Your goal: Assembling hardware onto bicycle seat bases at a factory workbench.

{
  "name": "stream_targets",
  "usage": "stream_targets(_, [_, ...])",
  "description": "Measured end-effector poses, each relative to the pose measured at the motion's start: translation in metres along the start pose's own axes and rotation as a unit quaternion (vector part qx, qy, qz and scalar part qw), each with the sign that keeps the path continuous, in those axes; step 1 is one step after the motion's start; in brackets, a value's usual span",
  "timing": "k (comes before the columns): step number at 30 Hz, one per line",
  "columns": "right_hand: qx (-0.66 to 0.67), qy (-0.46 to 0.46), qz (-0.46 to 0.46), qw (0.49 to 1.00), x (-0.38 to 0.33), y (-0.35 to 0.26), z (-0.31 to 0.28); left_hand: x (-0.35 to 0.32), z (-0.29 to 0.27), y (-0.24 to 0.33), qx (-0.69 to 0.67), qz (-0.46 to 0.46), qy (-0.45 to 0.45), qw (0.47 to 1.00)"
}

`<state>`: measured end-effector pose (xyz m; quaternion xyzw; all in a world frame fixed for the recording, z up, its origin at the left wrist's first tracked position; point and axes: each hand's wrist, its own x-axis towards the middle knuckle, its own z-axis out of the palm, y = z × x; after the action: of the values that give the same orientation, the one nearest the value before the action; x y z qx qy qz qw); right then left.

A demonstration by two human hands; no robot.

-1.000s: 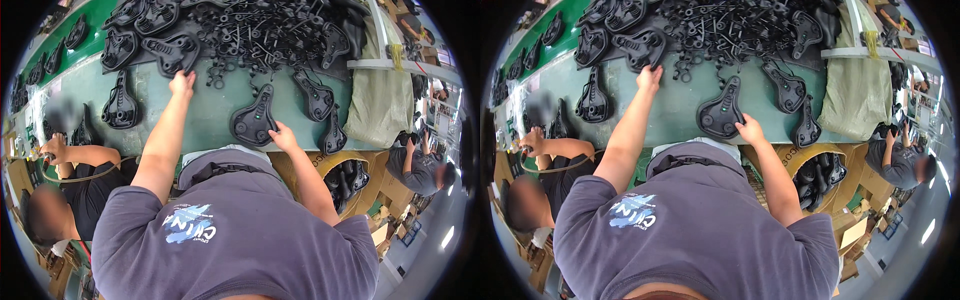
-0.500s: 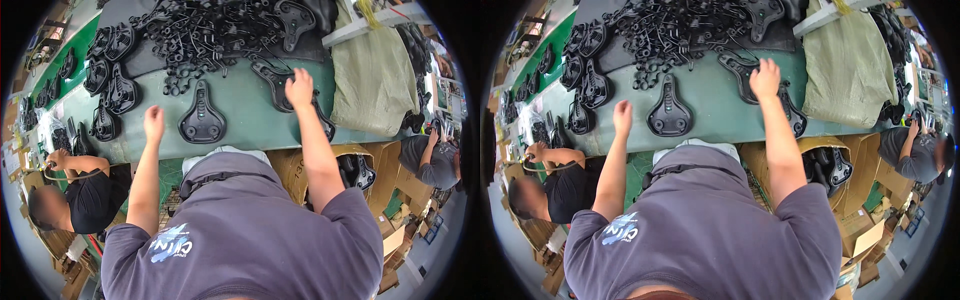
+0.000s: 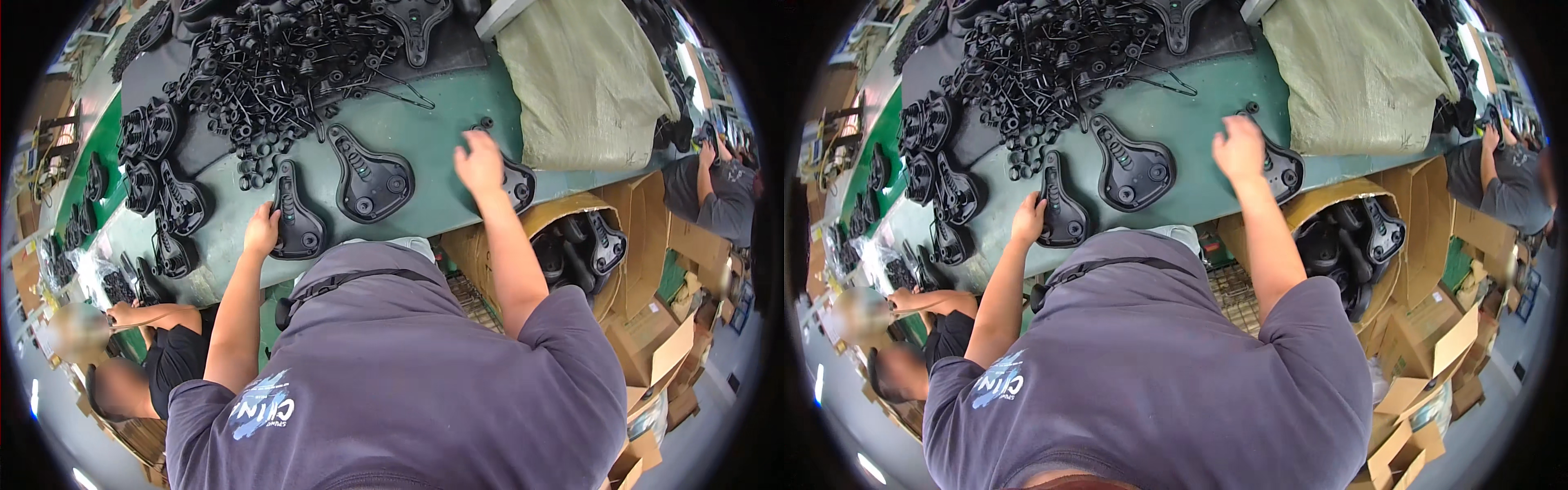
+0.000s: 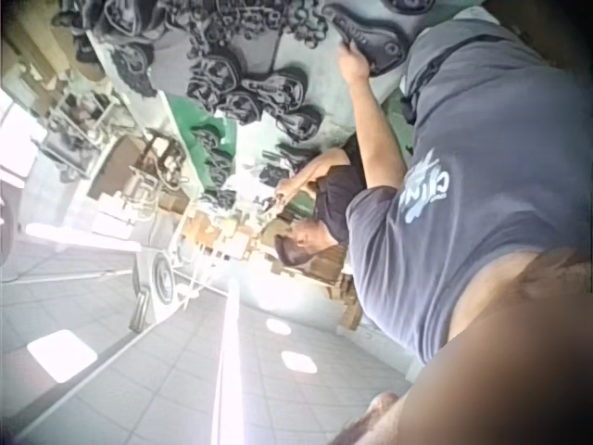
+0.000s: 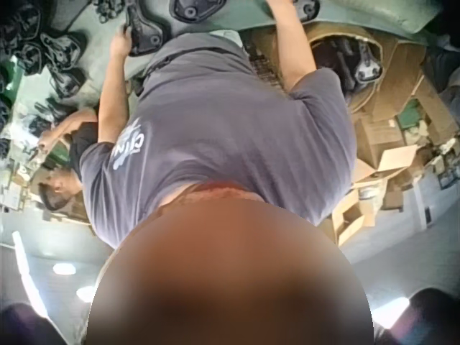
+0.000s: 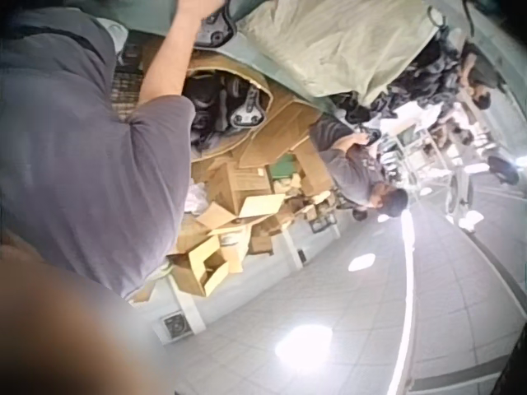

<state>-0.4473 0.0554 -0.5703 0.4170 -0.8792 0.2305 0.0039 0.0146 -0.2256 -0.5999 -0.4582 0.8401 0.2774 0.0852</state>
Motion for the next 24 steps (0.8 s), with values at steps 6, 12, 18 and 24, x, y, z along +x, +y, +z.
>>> stream_targets(6, [-0.207, -0.2, 0.164, 0.944, -0.014, 0.072, -0.015, 0.003, 0.005, -0.004, -0.015, -0.031, 0.03, 0.999])
stream_targets(12, [-0.072, -0.201, 0.161, 0.964, 0.067, 0.022, 0.023, 0.003, 0.01, 0.006, -0.038, -0.054, 0.032, 0.997])
stream_targets(18, [0.139, 0.009, 0.163, 0.977, 0.209, -0.022, 0.075, 0.002, 0.009, 0.014, -0.019, -0.07, 0.018, 0.997])
stream_targets(24, [0.43, -0.042, 0.358, 0.828, 0.309, -0.022, 0.134, -0.005, 0.015, 0.01, -0.015, -0.074, 0.022, 0.997])
